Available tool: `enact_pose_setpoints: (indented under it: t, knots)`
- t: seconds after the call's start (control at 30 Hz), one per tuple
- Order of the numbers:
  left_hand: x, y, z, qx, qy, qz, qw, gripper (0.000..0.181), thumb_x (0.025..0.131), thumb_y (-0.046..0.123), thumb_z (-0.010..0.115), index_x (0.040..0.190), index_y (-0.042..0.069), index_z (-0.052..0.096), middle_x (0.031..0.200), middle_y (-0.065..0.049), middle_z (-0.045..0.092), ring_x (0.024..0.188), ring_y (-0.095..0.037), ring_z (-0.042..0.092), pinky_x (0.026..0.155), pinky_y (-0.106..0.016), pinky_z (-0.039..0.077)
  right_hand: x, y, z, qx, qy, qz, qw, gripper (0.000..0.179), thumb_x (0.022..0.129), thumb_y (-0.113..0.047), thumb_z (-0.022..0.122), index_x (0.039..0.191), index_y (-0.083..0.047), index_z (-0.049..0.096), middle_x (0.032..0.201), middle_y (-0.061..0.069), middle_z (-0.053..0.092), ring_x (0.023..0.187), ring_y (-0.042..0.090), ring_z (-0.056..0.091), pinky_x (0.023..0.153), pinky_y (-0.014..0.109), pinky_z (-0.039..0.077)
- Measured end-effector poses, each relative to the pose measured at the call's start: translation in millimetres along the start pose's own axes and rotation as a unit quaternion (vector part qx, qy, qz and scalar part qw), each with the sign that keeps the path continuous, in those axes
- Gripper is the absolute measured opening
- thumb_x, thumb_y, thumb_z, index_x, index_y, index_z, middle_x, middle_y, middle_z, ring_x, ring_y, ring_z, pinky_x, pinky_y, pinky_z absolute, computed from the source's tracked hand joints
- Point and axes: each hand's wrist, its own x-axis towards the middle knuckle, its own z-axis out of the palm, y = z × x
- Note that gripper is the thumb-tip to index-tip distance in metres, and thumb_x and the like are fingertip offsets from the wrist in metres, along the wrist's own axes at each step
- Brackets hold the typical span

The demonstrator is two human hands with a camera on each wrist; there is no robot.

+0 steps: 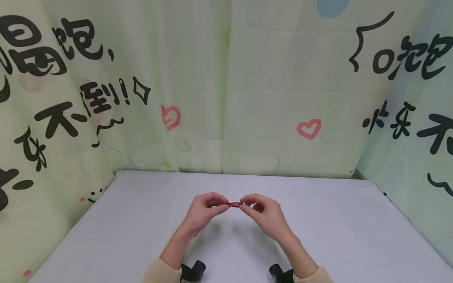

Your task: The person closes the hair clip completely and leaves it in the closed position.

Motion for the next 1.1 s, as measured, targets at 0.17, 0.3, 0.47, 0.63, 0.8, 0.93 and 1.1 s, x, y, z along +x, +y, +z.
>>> enact_pose_setpoints:
  t: [0.17,0.3,0.47,0.63,0.8,0.93,1.1]
  knots:
    - [-4.7,-2.2,1.7,-0.003,0.009,-0.004,1.0000,0.018,0.087,0.004,0.079,0.102,-0.003,0.074,0.092,-0.008,0.075,0.087,-0.017,0.067,0.078,-0.030,0.050,-0.9,-0.4,1.8,0.019,-0.005,0.012,0.9997,0.009,0.088,-0.018,0.081,0.096,-0.017,0.077,0.084,0.001,0.071,0.067,0.022,0.060,0.061,0.025,0.044]
    - [-6.5,-3.8,3.3,-0.010,0.012,-0.004,0.9999,0.019,0.087,0.004,0.079,0.103,-0.005,0.073,0.092,-0.008,0.075,0.087,-0.017,0.068,0.078,-0.030,0.050,-1.9,0.5,3.5,0.036,-0.008,0.018,0.9992,0.009,0.088,-0.019,0.081,0.094,-0.014,0.076,0.080,0.004,0.070,0.068,0.019,0.060,0.063,0.026,0.046]
    - [-7.3,-5.2,4.9,-0.014,0.007,-0.001,0.9999,0.023,0.087,0.003,0.078,0.106,-0.008,0.071,0.093,-0.009,0.075,0.088,-0.016,0.069,0.079,-0.029,0.051,-2.6,1.7,4.3,0.035,-0.006,0.021,0.9991,0.007,0.088,-0.016,0.080,0.089,-0.012,0.075,0.077,0.005,0.067,0.067,0.015,0.057,0.063,0.026,0.046]
    - [-7.7,-5.6,5.2,-0.019,-0.014,0.002,0.9997,0.026,0.086,0.002,0.079,0.110,-0.007,0.071,0.097,-0.010,0.074,0.090,-0.018,0.070,0.079,-0.028,0.053,-1.7,2.2,3.6,0.017,-0.001,0.022,0.9996,0.006,0.089,-0.010,0.078,0.088,-0.011,0.073,0.075,0.006,0.065,0.066,0.015,0.056,0.061,0.026,0.046]
    - [-8.9,-4.4,6.9,-0.012,-0.013,0.005,0.9998,0.023,0.086,0.006,0.080,0.107,-0.002,0.072,0.097,-0.008,0.074,0.088,-0.020,0.070,0.079,-0.029,0.054,-0.9,3.5,3.5,0.008,-0.003,0.012,0.9999,0.006,0.089,-0.010,0.078,0.088,-0.011,0.072,0.075,0.007,0.065,0.065,0.014,0.055,0.060,0.025,0.044]
    - [-9.8,-3.7,8.8,0.005,0.012,0.008,0.9999,0.018,0.087,0.009,0.080,0.101,0.000,0.073,0.092,-0.006,0.073,0.083,-0.019,0.068,0.075,-0.029,0.052,-0.6,4.0,4.7,0.008,-0.008,-0.001,0.9999,0.007,0.089,-0.010,0.078,0.087,-0.011,0.071,0.075,0.007,0.065,0.063,0.013,0.054,0.060,0.024,0.043]
    - [-9.7,-4.2,9.3,0.022,0.031,0.015,0.9992,0.014,0.088,0.010,0.080,0.096,0.001,0.073,0.089,-0.007,0.072,0.081,-0.019,0.065,0.071,-0.028,0.051,-0.3,4.6,7.0,0.008,-0.009,-0.018,0.9998,0.008,0.090,-0.012,0.078,0.086,-0.011,0.071,0.073,0.002,0.064,0.062,0.011,0.053,0.059,0.024,0.042]
